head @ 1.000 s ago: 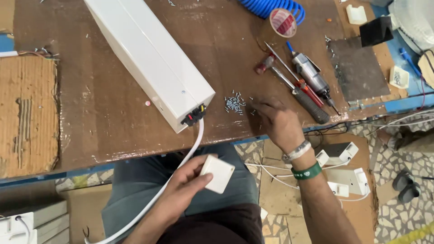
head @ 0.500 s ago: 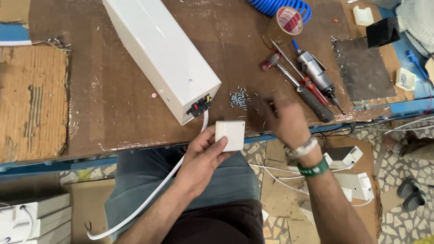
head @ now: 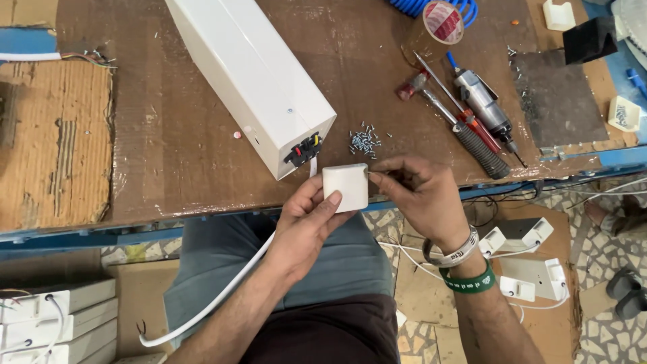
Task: Assembling the components and casing of a white electronic device using a screwdriver.
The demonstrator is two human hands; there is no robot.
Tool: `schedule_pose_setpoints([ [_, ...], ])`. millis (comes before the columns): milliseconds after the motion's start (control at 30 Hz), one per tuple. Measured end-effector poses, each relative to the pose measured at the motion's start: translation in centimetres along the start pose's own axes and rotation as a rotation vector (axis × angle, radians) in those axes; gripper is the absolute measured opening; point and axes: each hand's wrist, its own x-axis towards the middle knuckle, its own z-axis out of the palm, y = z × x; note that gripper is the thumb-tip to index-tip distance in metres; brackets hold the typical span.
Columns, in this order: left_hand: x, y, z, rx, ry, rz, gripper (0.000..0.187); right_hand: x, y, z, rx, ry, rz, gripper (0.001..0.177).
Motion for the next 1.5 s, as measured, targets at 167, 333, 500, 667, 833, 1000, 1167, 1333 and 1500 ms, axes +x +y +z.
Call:
schedule_pose_setpoints([
  [167,-0.2,0.1,0.3,0.062,0.023,-0.017,0.039,0.3,-0.2,0.1,0.130,-0.028,0.018,0.016],
  [333,-0.2,-0.6,0.1,0.081,0.043,-0.023,0.037,0.6,-0.9,0.0,-0.083,-0.042,-0.073,0.014],
  [500,-0.3,-0.7,0.0,0.057,0.026,-0.019,0.037,0.7,0.4,-0.3,-0.068,-0.049,-0.063,0.015],
  [667,-0.5,-0.8,-0.3,0.028,0.055,-0.070,0.038,1.5,2.7,-0.9,-0.136,0.028,0.006,0.016],
  [833,-0.4,-1.5,-1.3,0.042,0.091,-0.066,0.038,2.8,5.5,-0.7,-0.462,0.108,-0.271,0.020],
  [1000,-0.5,-1.4,-1.5,0.048,0.119,-0.075,0.039,3.1,4.8,0.7,-0.431,0.085,-0.275,0.020],
  [1167,-0.4,-0.8,-1.2,0.063,0.125,-0.090,0.038,3.4,4.7,1.1,-0.476,0.058,-0.321,0.020],
  [1333,-0.3,-0.8,-1.2,0.061,0.129,-0.093,0.037,3.7,3.8,0.8,-0.582,-0.005,-0.265,0.016],
  [1500,-0.1,-1.4,-1.9,0.040,0.140,-0.089,0.035,4.3,3.7,1.0,-0.672,-0.093,-0.284,0.015],
])
